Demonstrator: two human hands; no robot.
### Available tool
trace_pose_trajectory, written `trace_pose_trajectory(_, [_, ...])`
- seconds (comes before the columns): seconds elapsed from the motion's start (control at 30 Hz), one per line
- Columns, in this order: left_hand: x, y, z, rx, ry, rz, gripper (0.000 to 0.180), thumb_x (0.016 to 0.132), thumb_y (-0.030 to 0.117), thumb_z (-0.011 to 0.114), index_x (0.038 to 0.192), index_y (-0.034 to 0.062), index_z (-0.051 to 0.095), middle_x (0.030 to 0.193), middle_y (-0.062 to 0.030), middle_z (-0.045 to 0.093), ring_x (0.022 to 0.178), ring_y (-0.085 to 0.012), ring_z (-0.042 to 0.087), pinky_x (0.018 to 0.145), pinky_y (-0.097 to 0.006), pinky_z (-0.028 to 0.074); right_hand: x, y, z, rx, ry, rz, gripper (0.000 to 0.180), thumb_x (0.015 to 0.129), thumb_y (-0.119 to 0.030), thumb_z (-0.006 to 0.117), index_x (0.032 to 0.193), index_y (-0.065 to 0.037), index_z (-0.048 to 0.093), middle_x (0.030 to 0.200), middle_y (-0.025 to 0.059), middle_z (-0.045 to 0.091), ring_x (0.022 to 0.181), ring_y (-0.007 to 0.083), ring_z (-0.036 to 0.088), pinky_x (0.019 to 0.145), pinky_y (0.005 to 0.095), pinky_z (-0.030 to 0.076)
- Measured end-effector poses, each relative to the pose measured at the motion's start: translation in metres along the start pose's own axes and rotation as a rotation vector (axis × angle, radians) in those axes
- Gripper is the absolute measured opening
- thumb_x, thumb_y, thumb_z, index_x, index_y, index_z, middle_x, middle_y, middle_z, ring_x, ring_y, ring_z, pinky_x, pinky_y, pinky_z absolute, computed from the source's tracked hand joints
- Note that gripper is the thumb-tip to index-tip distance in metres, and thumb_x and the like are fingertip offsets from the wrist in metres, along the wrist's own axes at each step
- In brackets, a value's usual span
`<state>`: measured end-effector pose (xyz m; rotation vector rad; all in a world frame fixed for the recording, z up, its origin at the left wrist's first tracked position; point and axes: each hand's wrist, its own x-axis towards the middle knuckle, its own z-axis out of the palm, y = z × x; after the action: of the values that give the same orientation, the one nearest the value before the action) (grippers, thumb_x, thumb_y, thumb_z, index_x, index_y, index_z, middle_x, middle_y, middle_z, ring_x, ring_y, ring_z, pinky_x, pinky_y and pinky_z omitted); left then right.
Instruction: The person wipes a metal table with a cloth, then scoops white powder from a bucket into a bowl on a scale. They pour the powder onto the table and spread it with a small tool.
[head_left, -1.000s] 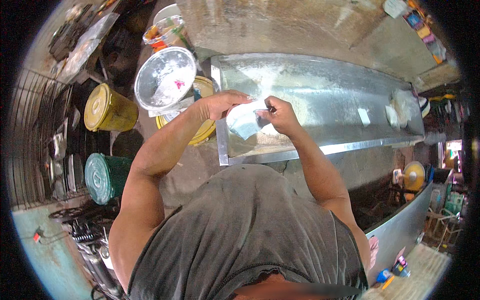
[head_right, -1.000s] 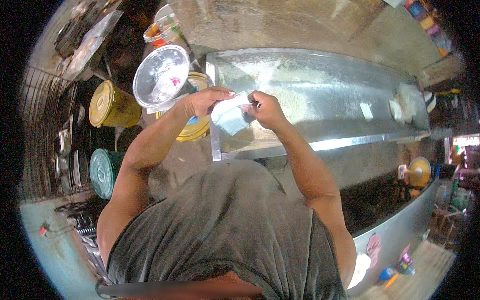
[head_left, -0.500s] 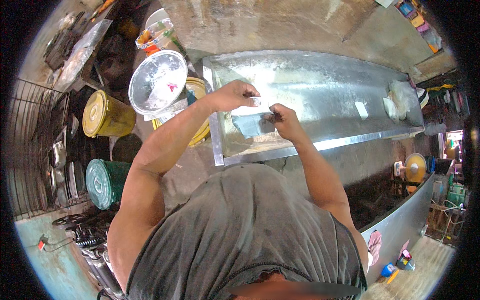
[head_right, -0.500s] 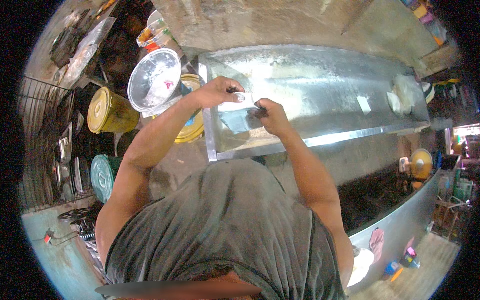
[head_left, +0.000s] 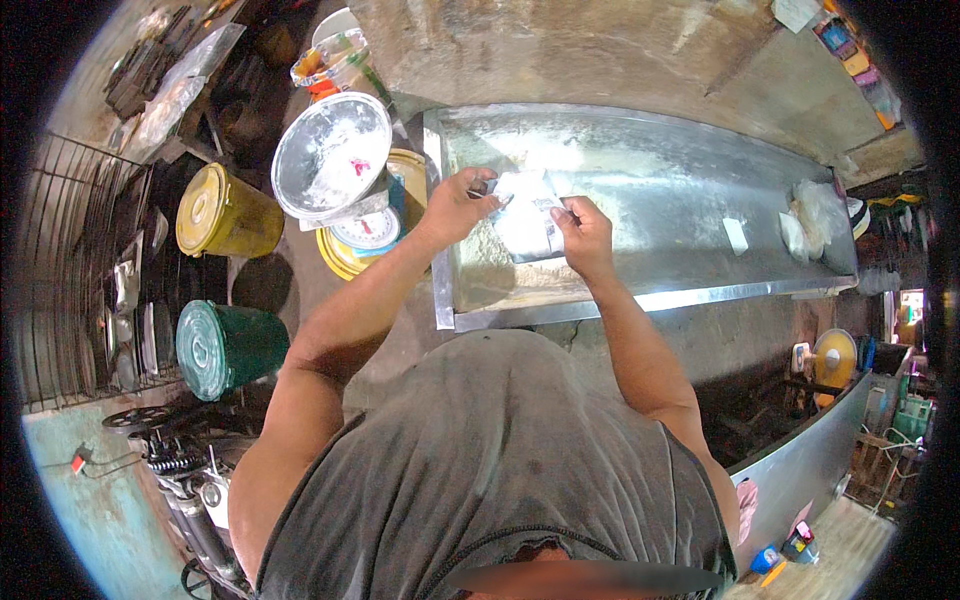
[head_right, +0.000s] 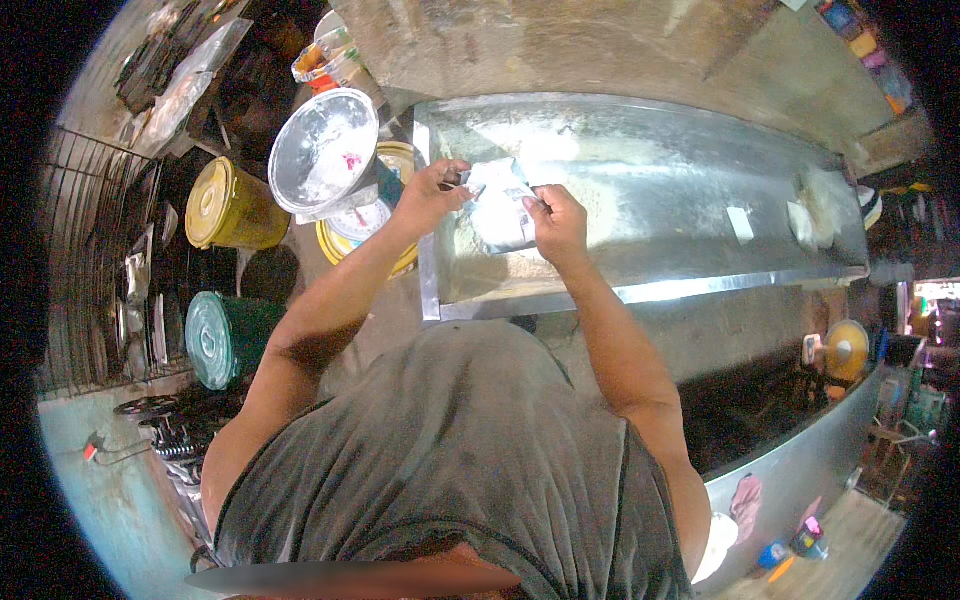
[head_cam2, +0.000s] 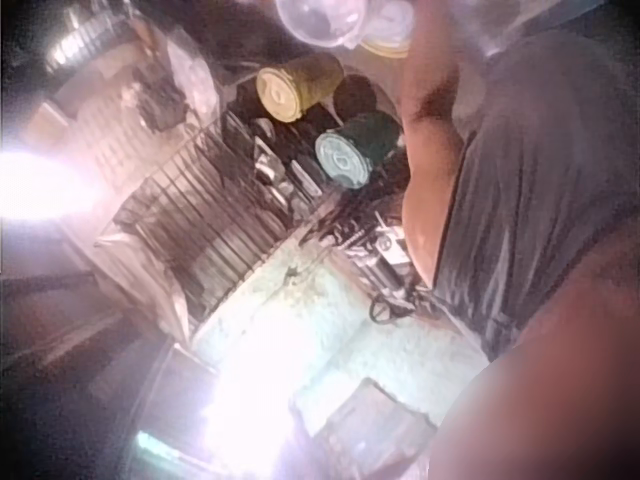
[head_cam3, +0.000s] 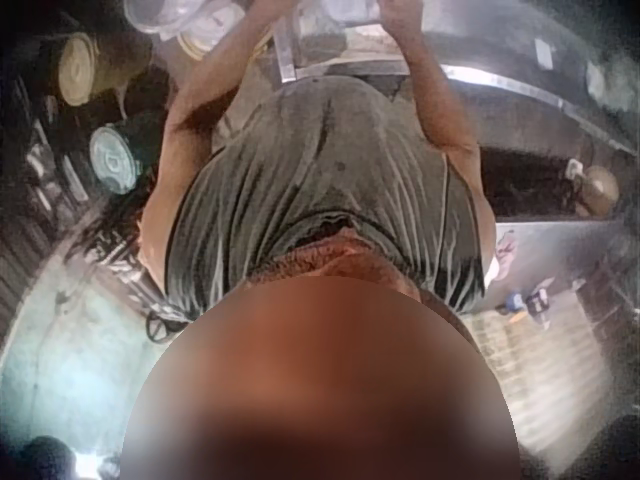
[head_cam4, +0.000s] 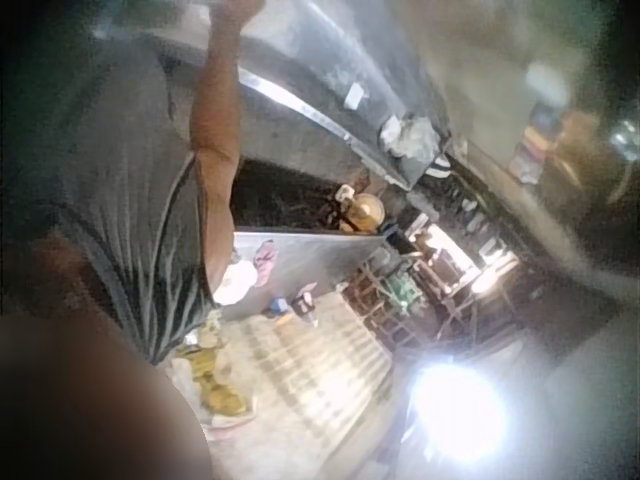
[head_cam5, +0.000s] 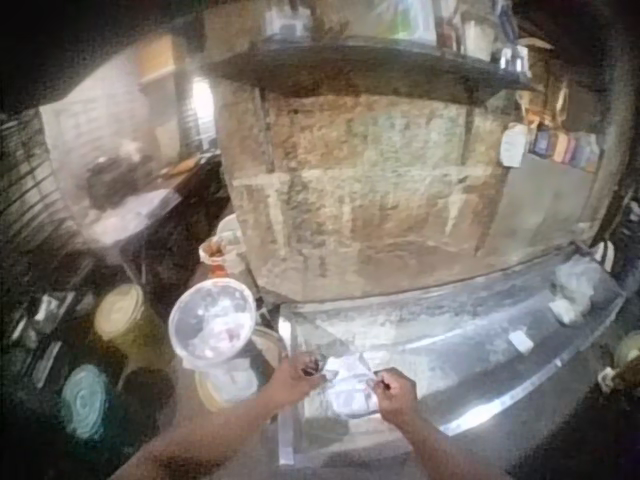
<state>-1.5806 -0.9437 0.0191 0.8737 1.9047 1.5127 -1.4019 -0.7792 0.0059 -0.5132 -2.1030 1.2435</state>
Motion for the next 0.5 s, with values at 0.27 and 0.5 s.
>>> trace_pose_trajectory(0.27, [-0.006,0.014,0.015,0.294,0.194,-0.068,0.035,0.079,0.016,0.081,0.102,-0.0018,0.061,0.087,-0.0159,0.068,0.077,-0.0196,0.066,0.067,-0.034,0.051,-0.008,-0.004,0.010,0.024,0.042,0.006,0.012,0.087,-0.006,0.068,0.094,0.003,0.064,0.083,0.0133,0.063,0.069,0.0190,0.059,0.064,0.0306,0.047])
trace_pose_trajectory(0.5, [-0.012,0.011,0.032,0.427,0.310,0.413,0.030,0.079,0.018,0.081,0.086,0.0006,0.058,0.077,-0.0150,0.061,0.067,-0.0211,0.057,0.065,-0.037,0.048,-0.007,-0.009,0.012,-0.024,0.117,-0.001,0.011,0.088,-0.008,0.068,0.092,0.001,0.064,0.083,0.0135,0.062,0.069,0.0226,0.059,0.065,0.0334,0.047])
